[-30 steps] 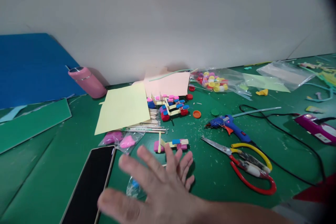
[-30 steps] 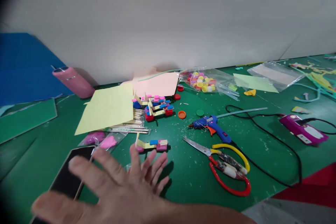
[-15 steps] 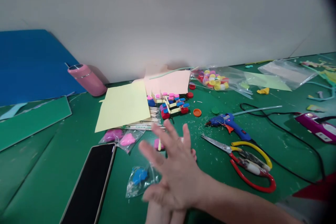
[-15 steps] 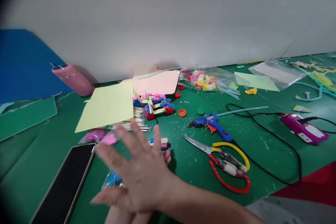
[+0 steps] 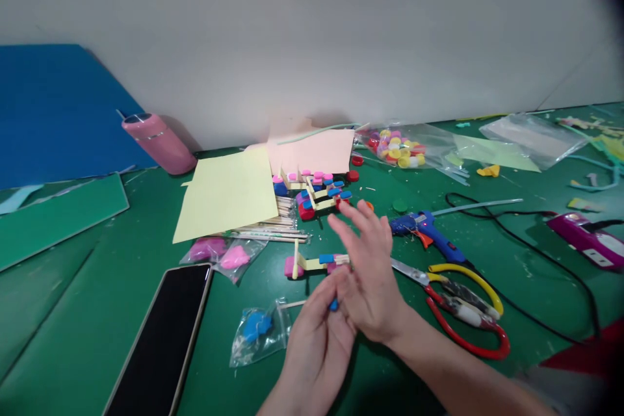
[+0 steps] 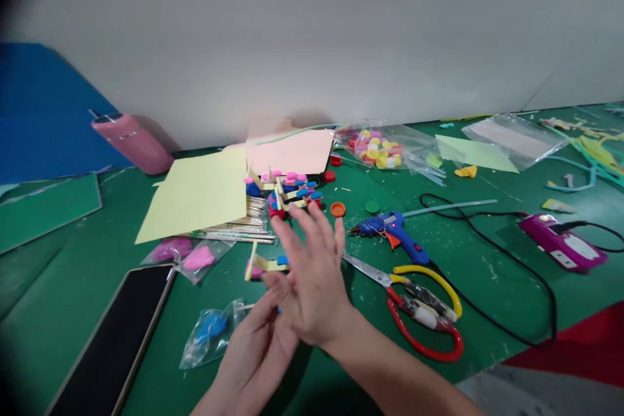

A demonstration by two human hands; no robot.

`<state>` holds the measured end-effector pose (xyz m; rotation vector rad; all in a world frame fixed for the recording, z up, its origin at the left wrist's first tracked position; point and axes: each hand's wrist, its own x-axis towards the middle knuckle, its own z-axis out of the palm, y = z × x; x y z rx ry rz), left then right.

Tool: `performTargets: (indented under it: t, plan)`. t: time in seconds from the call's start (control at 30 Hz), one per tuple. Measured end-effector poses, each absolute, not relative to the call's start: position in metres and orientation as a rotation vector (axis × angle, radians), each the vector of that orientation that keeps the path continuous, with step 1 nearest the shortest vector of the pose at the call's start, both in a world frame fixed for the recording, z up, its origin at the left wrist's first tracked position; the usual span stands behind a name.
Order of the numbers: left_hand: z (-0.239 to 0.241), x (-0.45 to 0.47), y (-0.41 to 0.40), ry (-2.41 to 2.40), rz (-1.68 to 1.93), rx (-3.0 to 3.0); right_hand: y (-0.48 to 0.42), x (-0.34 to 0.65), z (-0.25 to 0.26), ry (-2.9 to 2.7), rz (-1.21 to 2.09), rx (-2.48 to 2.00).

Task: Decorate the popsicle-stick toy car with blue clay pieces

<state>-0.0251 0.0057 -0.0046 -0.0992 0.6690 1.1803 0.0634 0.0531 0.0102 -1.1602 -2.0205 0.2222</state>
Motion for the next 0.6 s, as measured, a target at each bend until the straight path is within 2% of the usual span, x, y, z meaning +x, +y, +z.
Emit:
performTargets:
  t: [0.1,0.37,0.6]
  plan:
    - [-0.008,-0.028,0.012,0.609,1.134,-0.094,0.049,0.08,0.003,-1.875,0.315,-1.16]
    - [-0.017,-0.028,0.007,0.533,1.096,-0.018,0.019,0.085,-0.036,-2.036,0.329,-1.154]
    - [-0.011,-0.034,0.006,0.64,1.122,0.056,0.02,0.088,-0.031,-1.991,0.369,-1.176]
